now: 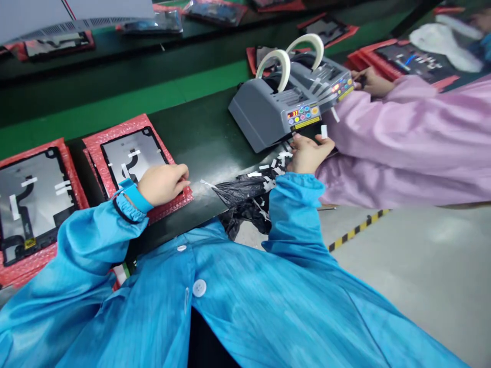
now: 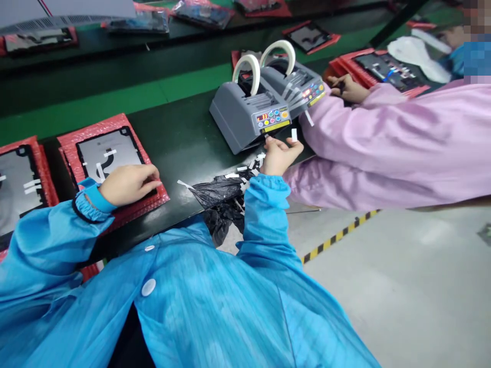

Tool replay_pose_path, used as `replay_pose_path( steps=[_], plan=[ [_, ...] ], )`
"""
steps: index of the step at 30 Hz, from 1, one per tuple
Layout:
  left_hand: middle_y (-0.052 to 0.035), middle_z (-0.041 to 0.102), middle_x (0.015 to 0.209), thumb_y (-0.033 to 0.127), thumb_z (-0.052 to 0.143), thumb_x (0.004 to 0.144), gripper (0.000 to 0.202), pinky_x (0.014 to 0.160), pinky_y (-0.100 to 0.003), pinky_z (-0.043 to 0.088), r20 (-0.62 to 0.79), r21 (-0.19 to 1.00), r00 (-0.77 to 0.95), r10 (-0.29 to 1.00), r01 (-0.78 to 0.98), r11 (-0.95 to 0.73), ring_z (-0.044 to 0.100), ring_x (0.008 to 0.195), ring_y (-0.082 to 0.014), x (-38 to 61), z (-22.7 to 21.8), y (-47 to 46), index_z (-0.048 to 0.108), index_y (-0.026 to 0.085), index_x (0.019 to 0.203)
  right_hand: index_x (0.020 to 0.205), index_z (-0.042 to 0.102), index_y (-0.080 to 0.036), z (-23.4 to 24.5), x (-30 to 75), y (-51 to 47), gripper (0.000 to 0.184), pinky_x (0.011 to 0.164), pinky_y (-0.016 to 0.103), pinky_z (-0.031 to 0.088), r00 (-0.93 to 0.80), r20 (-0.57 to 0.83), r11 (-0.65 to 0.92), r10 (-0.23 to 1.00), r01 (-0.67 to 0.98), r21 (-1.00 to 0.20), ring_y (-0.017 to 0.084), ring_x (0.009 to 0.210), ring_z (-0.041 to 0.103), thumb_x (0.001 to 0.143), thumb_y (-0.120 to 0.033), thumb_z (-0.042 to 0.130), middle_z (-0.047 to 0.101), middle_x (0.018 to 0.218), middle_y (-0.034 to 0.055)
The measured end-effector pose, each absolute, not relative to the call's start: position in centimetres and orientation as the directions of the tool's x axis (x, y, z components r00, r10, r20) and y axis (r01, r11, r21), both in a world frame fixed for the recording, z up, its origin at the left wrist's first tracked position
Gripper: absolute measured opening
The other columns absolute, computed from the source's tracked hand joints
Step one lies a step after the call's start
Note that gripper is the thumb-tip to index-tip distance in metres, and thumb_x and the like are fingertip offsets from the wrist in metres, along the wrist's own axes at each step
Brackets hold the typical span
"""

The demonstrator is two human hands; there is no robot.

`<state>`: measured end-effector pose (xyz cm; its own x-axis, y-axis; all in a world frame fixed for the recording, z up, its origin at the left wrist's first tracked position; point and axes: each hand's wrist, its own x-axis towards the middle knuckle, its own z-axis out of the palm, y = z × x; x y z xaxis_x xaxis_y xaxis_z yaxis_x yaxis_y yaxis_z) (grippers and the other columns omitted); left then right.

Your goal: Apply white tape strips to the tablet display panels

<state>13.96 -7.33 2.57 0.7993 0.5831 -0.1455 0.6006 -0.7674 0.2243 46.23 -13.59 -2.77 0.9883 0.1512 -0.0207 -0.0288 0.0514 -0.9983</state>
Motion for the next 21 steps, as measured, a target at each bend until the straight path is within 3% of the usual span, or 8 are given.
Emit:
replay_pose_path(
  steps=[2,5,7,9,14,21],
  plan=[
    [-0.0033,0.07,0.08,0.031,0.056,0.087,0.015,0.065,-0.028,0.047,-0.086,0.379,0.798,0.597,0.58,-0.721,0.064,0.072,-0.0179,13.9,1.9,-6.5,0.064,0.019,0.088,0.087,0.025,-0.027,-3.0,45.1,-14.2,0.051,0.068,0.025,0.043,0.964,0.158,0.12,0.213,0.135,-0.984,0.008,0.056,0.05,0.07,0.01,0.055,0.052,0.062,-0.0108],
    [-0.0027,0.069,0.083,0.034,0.057,0.087,0.019,0.068,-0.027,0.048,0.059,0.599,0.763,0.644,0.489,-0.634,0.062,0.072,-0.0151,14.5,1.3,-5.8,0.064,0.018,0.093,0.094,0.029,-0.028,-3.2,41.4,-14.6,0.05,0.069,0.029,0.047,0.778,0.368,0.242,0.509,0.281,-0.929,0.012,0.063,0.057,0.07,-0.006,0.068,0.057,0.069,-0.0083],
    [-0.0031,0.069,0.086,0.038,0.057,0.088,0.025,0.069,-0.026,0.048,0.141,0.69,0.714,0.685,0.425,-0.585,0.061,0.075,-0.0142,14.9,1.0,-5.6,0.064,0.017,0.099,0.099,0.032,-0.029,-3.1,38.0,-14.1,0.052,0.067,0.031,0.048,0.556,0.391,0.288,0.733,0.267,-0.92,0.014,0.066,0.06,0.072,-0.025,0.075,0.06,0.078,-0.0055],
    [-0.0029,0.068,0.086,0.043,0.059,0.089,0.03,0.069,-0.026,0.047,0.173,0.745,0.68,0.713,0.383,-0.546,0.06,0.075,-0.0134,15.0,0.7,-5.4,0.063,0.016,0.1,0.102,0.033,-0.03,-2.9,34.6,-13.1,0.055,0.065,0.032,0.049,0.344,0.356,0.293,0.869,0.221,-0.93,0.013,0.067,0.06,0.072,-0.041,0.078,0.062,0.085,-0.0033],
    [-0.0001,0.063,0.072,0.049,0.06,0.089,0.034,0.065,-0.025,0.045,0.164,0.795,0.582,0.796,0.399,-0.456,0.056,0.068,-0.0122,12.6,-0.1,-4.9,0.06,0.017,0.079,0.104,0.036,-0.029,-2.6,30.2,-9.8,0.06,0.063,0.032,0.053,0.045,0.28,0.272,0.959,0.136,-0.953,0.013,0.067,0.061,0.07,-0.058,0.076,0.063,0.094,0.0],
    [0.0005,0.063,0.071,0.041,0.059,0.091,0.028,0.065,-0.024,0.044,0.144,0.804,0.441,0.886,0.47,-0.364,0.055,0.066,-0.0115,9.6,-1.0,-4.4,0.058,0.017,0.076,0.104,0.039,-0.029,-3.1,29.5,-7.2,0.058,0.07,0.032,0.057,-0.036,0.221,0.223,0.975,0.086,-0.971,0.013,0.076,0.063,0.07,-0.052,0.079,0.061,0.091,-0.0014]
  ],
)
